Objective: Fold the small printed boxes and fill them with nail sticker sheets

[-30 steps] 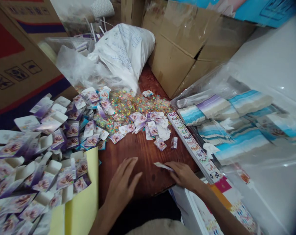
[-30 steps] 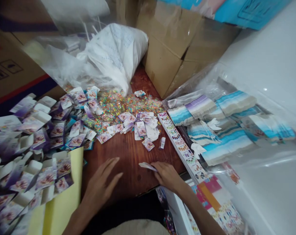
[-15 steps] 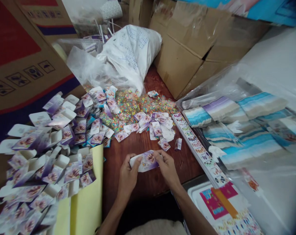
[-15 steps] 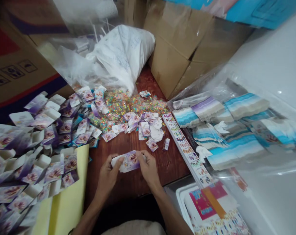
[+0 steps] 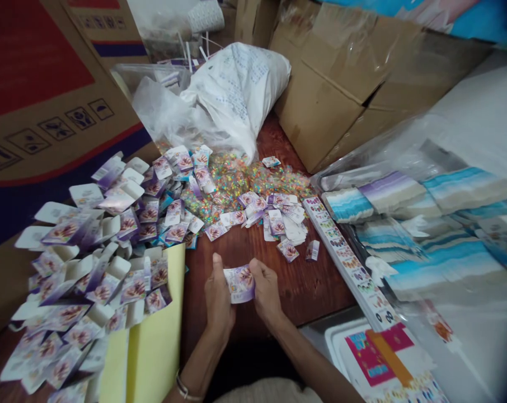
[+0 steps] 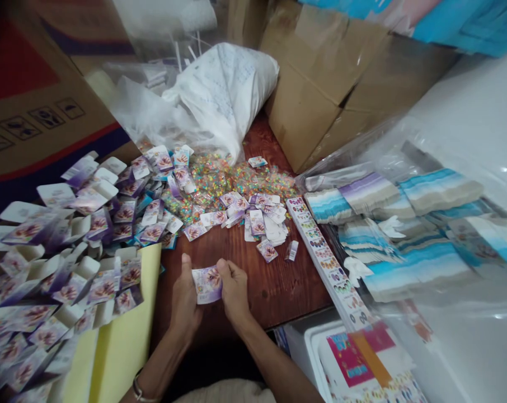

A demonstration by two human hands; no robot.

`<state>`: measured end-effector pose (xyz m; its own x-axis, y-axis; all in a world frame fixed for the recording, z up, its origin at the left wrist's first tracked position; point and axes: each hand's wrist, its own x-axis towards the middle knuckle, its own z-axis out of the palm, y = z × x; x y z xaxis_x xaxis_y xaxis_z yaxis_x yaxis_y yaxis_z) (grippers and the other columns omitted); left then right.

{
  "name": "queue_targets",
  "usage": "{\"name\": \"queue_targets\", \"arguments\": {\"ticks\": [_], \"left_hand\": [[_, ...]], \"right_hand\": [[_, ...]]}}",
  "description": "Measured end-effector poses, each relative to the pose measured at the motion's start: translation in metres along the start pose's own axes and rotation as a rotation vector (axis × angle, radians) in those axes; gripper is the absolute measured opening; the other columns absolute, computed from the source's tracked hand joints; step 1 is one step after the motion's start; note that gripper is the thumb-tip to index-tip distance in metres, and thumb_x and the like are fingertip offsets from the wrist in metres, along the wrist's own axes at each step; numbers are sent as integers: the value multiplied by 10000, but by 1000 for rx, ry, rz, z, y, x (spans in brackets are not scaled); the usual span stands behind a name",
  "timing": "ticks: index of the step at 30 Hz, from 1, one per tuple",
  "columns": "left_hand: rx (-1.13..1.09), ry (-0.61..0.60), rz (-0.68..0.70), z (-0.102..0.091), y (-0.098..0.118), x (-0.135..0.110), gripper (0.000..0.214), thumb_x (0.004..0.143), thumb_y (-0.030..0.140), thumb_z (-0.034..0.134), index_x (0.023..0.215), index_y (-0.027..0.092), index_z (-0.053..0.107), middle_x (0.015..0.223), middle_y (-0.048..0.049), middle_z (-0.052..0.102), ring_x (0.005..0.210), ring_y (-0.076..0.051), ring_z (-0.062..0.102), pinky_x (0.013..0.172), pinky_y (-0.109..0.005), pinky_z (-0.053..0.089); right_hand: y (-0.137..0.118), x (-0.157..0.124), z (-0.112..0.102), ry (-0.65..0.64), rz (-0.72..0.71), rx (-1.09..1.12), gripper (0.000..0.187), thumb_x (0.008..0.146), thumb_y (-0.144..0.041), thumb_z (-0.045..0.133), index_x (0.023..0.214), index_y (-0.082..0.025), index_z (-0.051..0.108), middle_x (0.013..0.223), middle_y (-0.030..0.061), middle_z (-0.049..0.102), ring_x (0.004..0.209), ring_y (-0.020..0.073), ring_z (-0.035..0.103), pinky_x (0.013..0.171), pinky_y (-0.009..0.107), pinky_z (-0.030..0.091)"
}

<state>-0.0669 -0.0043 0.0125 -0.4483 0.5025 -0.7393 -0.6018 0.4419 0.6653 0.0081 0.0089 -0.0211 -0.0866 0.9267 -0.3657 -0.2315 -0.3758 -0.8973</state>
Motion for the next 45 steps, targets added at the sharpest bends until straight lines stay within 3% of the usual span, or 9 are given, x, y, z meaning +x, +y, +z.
{"name": "queue_targets", "arguments": {"ticks": [6, 14, 25, 29, 34, 37, 40, 42, 45], "left_hand": [[-127, -50, 17, 3, -8, 4, 580, 553, 728, 565, 536, 152, 497, 451, 17, 514, 396, -129, 502, 411, -244, 399], [-30, -11, 135, 3, -11, 2, 544, 598, 705, 541, 552, 166, 479, 466, 36, 487, 421, -119, 487, 435, -245, 400], [89, 48, 293, 1, -16, 20, 494, 690, 652, 478, 573, 172, 466, 490, 32, 489, 437, -115, 461, 425, -237, 364], [166, 90, 434, -11, -5, 33, 458, 748, 591, 467, 540, 186, 413, 452, 68, 373, 421, -86, 358, 427, -218, 296], [304, 164, 696, -42, 12, 33, 396, 776, 419, 542, 501, 184, 381, 456, 73, 286, 450, -81, 287, 460, -215, 251], [524, 193, 1174, -57, 20, 31, 266, 831, 259, 508, 580, 178, 472, 494, 62, 418, 473, -85, 375, 503, -215, 297], [715, 3, 1648, -63, 24, 28, 198, 851, 192, 497, 654, 176, 509, 572, 29, 554, 532, -94, 487, 562, -221, 356], [793, -143, 1821, -61, 24, 26, 179, 845, 269, 530, 690, 180, 529, 591, 13, 598, 560, -109, 532, 582, -235, 384], [922, -202, 2024, -55, 20, 21, 178, 808, 349, 580, 776, 176, 548, 636, -2, 644, 599, -128, 577, 608, -251, 411]], "right_hand": [[4, -2, 12, 3, 172, 296, 462, 599, -600, 650, 528, -187, 455, 462, -52, 468, 458, 103, 433, 495, 242, 369], [7, -8, 16, -9, 276, 433, 458, 583, -642, 637, 677, -200, 560, 604, 17, 632, 707, 220, 623, 595, 313, 476], [17, 0, 23, -44, 341, 457, 498, 581, -666, 627, 708, -185, 600, 602, 21, 646, 715, 224, 641, 591, 312, 494], [20, 17, 19, -43, 187, 268, 466, 686, -624, 576, 708, -159, 606, 644, 27, 662, 693, 195, 633, 619, 297, 482], [7, 19, -2, 70, 101, 161, 511, 711, -613, 562, 950, -165, 621, 923, 53, 671, 827, 168, 621, 717, 270, 470], [-3, 2, -12, 16, 424, 221, 553, 748, -637, 497, 968, -141, 604, 912, 91, 670, 771, 172, 639, 646, 272, 474], [-11, -14, -10, -228, 651, 316, 601, 788, -650, 416, 978, -112, 603, 859, 121, 679, 743, 188, 650, 611, 279, 470], [-15, -17, -4, -311, 590, 366, 553, 786, -618, 462, 964, -117, 613, 852, 111, 682, 740, 181, 645, 623, 276, 467], [-20, -11, 1, -311, 427, 335, 369, 744, -471, 622, 898, -135, 634, 814, 68, 685, 711, 163, 633, 658, 275, 464]]}}
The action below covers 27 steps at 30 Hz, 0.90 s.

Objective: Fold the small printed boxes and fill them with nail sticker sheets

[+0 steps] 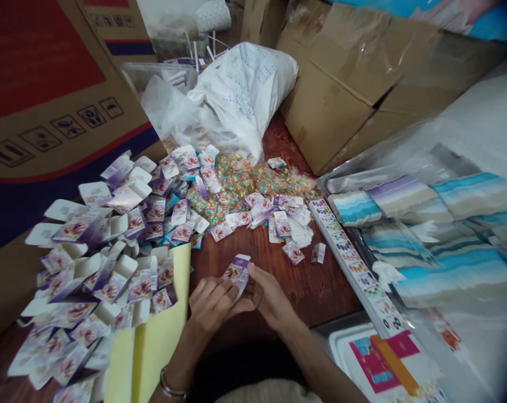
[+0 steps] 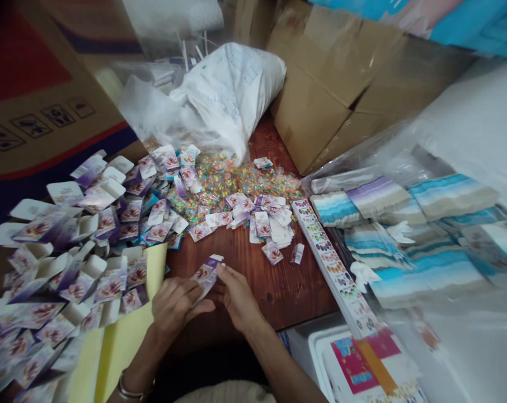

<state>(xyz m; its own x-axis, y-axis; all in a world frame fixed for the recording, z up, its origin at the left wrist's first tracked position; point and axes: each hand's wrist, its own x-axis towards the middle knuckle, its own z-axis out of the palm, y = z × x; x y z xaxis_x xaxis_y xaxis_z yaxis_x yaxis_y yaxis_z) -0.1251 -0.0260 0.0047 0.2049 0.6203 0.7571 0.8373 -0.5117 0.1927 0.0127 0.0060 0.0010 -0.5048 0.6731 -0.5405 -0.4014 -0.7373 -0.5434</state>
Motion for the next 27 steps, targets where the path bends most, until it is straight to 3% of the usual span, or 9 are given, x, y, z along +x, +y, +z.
{"name": "queue_targets", "arguments": {"ticks": [4, 8, 10, 13, 15, 17, 20, 27], "left_hand": [[60, -49, 24, 2, 8, -7, 285, 734, 447, 633, 799, 177, 568, 675, -8, 662, 665, -148, 602, 699, -282, 428], [-53, -57, -93, 1, 17, -27, 474, 727, 615, 524, 892, 176, 595, 806, -67, 668, 801, -195, 602, 793, -340, 435], [-127, -38, -311, 1, 20, -38, 372, 812, 497, 502, 975, 173, 582, 907, -88, 652, 887, -203, 585, 811, -345, 441], [-275, -50, -885, 4, 22, -48, 239, 863, 335, 464, 1023, 188, 564, 1009, -82, 624, 964, -192, 566, 842, -341, 444], [-445, -53, -1227, 6, 20, -47, 279, 857, 387, 459, 1027, 189, 559, 1025, -77, 621, 969, -192, 573, 860, -344, 445], [-623, -47, -1419, 6, 18, -42, 355, 829, 458, 476, 1031, 177, 554, 1008, -77, 629, 938, -193, 589, 858, -341, 451], [-792, -73, -1505, 5, 18, -31, 424, 779, 507, 522, 1020, 161, 563, 981, -75, 643, 916, -193, 597, 848, -323, 456], [-867, -116, -1466, 6, 23, -8, 418, 740, 486, 579, 1007, 165, 592, 1019, -67, 645, 956, -188, 584, 831, -288, 458]], "right_hand": [[-8, 5, -6, 18, -83, -139, 273, 707, -378, 676, 847, -144, 653, 754, 34, 680, 654, 146, 616, 649, 271, 461], [-13, 6, -15, 56, -183, -351, 291, 704, -411, 656, 852, -161, 664, 751, 16, 677, 655, 153, 605, 619, 270, 459], [-15, 7, -20, 72, -233, -469, 298, 693, -436, 655, 828, -171, 670, 737, 4, 674, 664, 156, 599, 613, 268, 460], [-16, 9, -27, 91, -252, -533, 315, 683, -464, 651, 811, -177, 671, 712, -2, 665, 663, 161, 595, 599, 270, 470], [-16, 9, -30, 121, -249, -510, 321, 689, -464, 647, 830, -176, 666, 707, 0, 659, 652, 165, 597, 588, 275, 480], [-17, 8, -30, 144, -263, -478, 316, 690, -451, 652, 841, -173, 661, 720, 5, 657, 652, 167, 596, 579, 276, 485], [-20, 5, -28, 172, -321, -420, 303, 697, -434, 653, 845, -170, 656, 752, 16, 659, 672, 169, 592, 569, 270, 486], [-25, 0, -23, 187, -403, -419, 280, 725, -402, 641, 894, -180, 666, 751, 7, 662, 664, 155, 586, 609, 265, 472]]}}
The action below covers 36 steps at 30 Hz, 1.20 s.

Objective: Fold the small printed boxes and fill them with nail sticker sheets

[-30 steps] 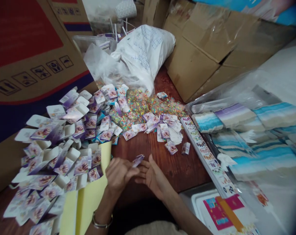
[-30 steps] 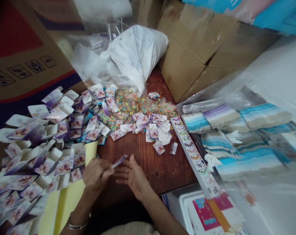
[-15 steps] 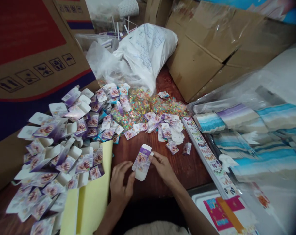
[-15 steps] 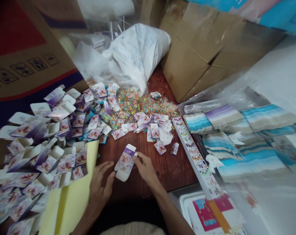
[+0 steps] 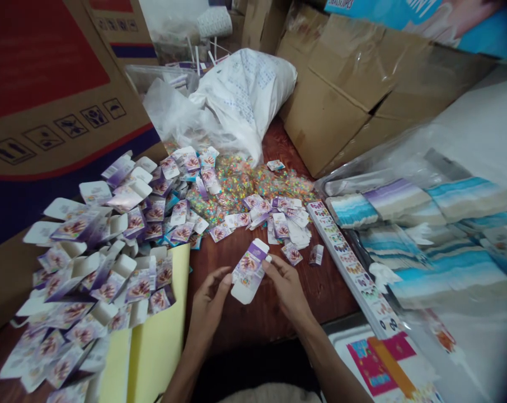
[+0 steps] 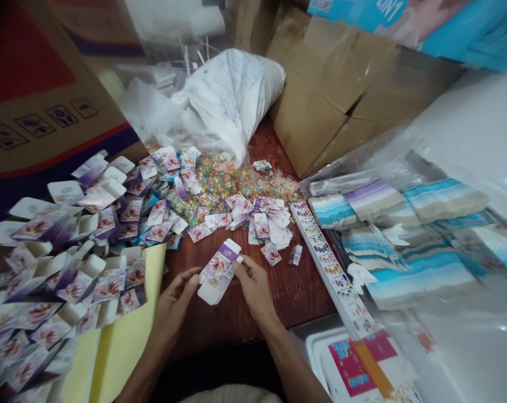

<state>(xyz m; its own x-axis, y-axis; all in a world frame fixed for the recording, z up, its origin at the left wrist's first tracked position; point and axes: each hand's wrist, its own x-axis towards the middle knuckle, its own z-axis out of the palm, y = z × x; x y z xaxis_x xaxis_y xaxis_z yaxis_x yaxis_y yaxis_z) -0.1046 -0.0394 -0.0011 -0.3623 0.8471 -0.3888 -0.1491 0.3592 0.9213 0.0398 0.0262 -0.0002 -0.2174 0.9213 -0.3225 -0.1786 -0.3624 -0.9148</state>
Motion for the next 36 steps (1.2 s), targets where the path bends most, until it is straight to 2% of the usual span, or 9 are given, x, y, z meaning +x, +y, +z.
{"name": "queue_targets", "arguments": {"ticks": [11, 17, 19, 21, 24, 27, 29, 33, 36], "left_hand": [[102, 20, 76, -1, -1, 1, 371, 767, 455, 554, 982, 156, 599, 978, -82, 665, 888, -204, 619, 768, -318, 500], [819, 84, 794, 4, -12, -1, 481, 770, 432, 586, 1181, 189, 525, 1195, -123, 570, 1120, -278, 504, 976, -477, 360], [908, 80, 859, 8, -12, -2, 562, 759, 443, 597, 1239, 174, 480, 1245, -144, 533, 1144, -299, 485, 966, -491, 365], [840, 45, 768, 11, -8, -2, 485, 816, 405, 531, 1235, 166, 487, 1237, -140, 542, 1136, -282, 496, 945, -461, 390], [529, -104, 447, 12, 3, -5, 359, 881, 378, 413, 1143, 187, 568, 1125, -88, 621, 1059, -226, 555, 912, -378, 423], [152, -153, 75, 9, 10, -8, 389, 863, 441, 428, 1085, 174, 603, 1004, -63, 666, 965, -216, 596, 854, -334, 449], [-40, -141, -62, 9, 10, -9, 422, 827, 467, 488, 1092, 158, 597, 970, -62, 673, 915, -214, 607, 814, -321, 460], [-159, -169, -128, 12, 9, -11, 469, 789, 479, 541, 1121, 149, 578, 958, -68, 675, 873, -206, 613, 774, -311, 471], [-9, -136, -53, 12, 4, -9, 470, 801, 479, 517, 1154, 169, 546, 1057, -76, 643, 987, -226, 584, 852, -349, 454]], "right_hand": [[-3, -5, 3, -32, 4, -74, 316, 713, -443, 638, 889, -184, 674, 724, 6, 653, 650, 155, 580, 599, 270, 477], [-6, -7, 10, 11, -5, -94, 308, 733, -440, 617, 917, -198, 664, 743, 9, 671, 654, 174, 605, 588, 287, 502], [-7, -8, 13, -6, -3, -96, 320, 729, -439, 622, 940, -202, 657, 779, 18, 683, 681, 187, 619, 589, 297, 514], [-9, -10, 16, -36, -20, -110, 315, 726, -427, 631, 948, -205, 656, 841, 33, 691, 743, 198, 633, 639, 312, 524], [-9, -11, 17, -57, -59, -140, 279, 766, -404, 598, 949, -200, 655, 919, 60, 690, 817, 205, 644, 714, 336, 522], [-8, -9, 16, 75, -143, -177, 256, 763, -352, 612, 972, -207, 641, 968, 61, 679, 881, 193, 629, 783, 338, 502], [-8, -6, 14, 143, -188, -169, 291, 724, -315, 654, 997, -218, 628, 996, 50, 667, 912, 183, 612, 817, 331, 486], [-10, -2, 14, 49, -128, -83, 335, 680, -301, 684, 999, -216, 625, 878, 30, 679, 808, 173, 616, 738, 316, 498], [-6, -1, 12, -7, -108, -107, 319, 701, -306, 665, 1004, -213, 626, 839, 23, 673, 764, 165, 607, 678, 292, 494]]}}
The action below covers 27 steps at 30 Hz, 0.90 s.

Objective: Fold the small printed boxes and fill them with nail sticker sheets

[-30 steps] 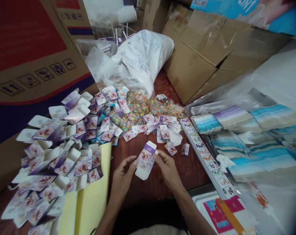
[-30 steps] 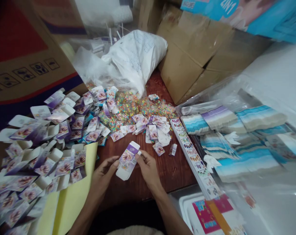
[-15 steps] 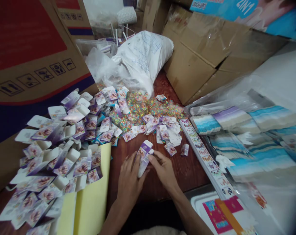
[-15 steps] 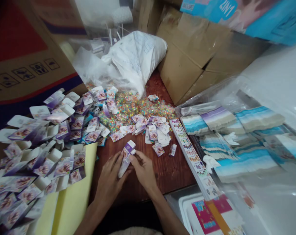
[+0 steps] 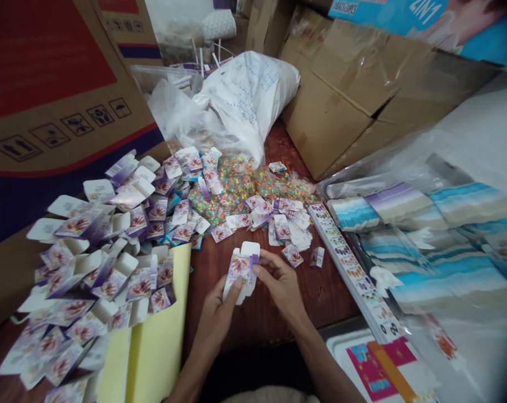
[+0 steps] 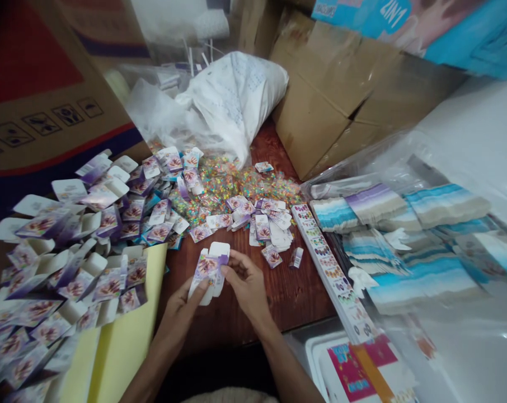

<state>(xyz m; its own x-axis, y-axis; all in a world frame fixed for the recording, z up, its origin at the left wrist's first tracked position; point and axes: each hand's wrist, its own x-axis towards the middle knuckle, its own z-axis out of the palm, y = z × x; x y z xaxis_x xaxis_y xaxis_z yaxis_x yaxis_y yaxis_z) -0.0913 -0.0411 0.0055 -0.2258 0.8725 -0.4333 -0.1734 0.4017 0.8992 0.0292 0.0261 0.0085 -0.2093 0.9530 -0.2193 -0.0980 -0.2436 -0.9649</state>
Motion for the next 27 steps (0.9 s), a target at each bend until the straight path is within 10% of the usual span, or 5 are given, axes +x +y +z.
{"name": "queue_targets", "arguments": {"ticks": [6, 10, 14, 21, 27], "left_hand": [[632, 275, 453, -22, -41, 10, 410, 864, 339, 446, 1235, 166, 445, 1264, -122, 497, 1192, -230, 436, 1002, -454, 349], [1046, 189, 715, -33, -68, 9, 329, 870, 243, 442, 1180, 159, 510, 1216, -123, 536, 1139, -239, 474, 937, -427, 425], [1304, 107, 921, -33, -78, 7, 290, 873, 209, 412, 1111, 184, 576, 1188, -126, 562, 1101, -266, 502, 818, -398, 486], [1419, 100, 935, -33, -83, 9, 341, 856, 149, 420, 1145, 246, 572, 1152, -122, 582, 1022, -244, 552, 756, -360, 494], [1010, 106, 696, -33, -75, 6, 335, 841, 261, 495, 1171, 236, 550, 1164, -94, 594, 1059, -238, 550, 848, -406, 477]], "right_hand": [[39, 0, -13, -148, -63, -499, 276, 797, -253, 540, 1057, -191, 605, 903, 58, 662, 811, 197, 614, 737, 350, 493], [53, -3, -18, -42, -375, -982, 322, 833, -204, 475, 1143, -172, 553, 1167, 140, 551, 1085, 257, 495, 903, 432, 426], [47, -1, -14, -242, -522, -1170, 304, 853, -218, 480, 1149, -184, 541, 1168, 124, 537, 1079, 248, 456, 895, 406, 426], [38, 19, -9, -469, -522, -1410, 302, 770, -290, 630, 1054, -193, 593, 1076, 112, 568, 992, 275, 453, 794, 427, 412], [33, 49, -21, -594, -537, -1072, 109, 761, -269, 646, 822, -180, 635, 1085, 86, 562, 1168, 249, 375, 936, 426, 352]]}}
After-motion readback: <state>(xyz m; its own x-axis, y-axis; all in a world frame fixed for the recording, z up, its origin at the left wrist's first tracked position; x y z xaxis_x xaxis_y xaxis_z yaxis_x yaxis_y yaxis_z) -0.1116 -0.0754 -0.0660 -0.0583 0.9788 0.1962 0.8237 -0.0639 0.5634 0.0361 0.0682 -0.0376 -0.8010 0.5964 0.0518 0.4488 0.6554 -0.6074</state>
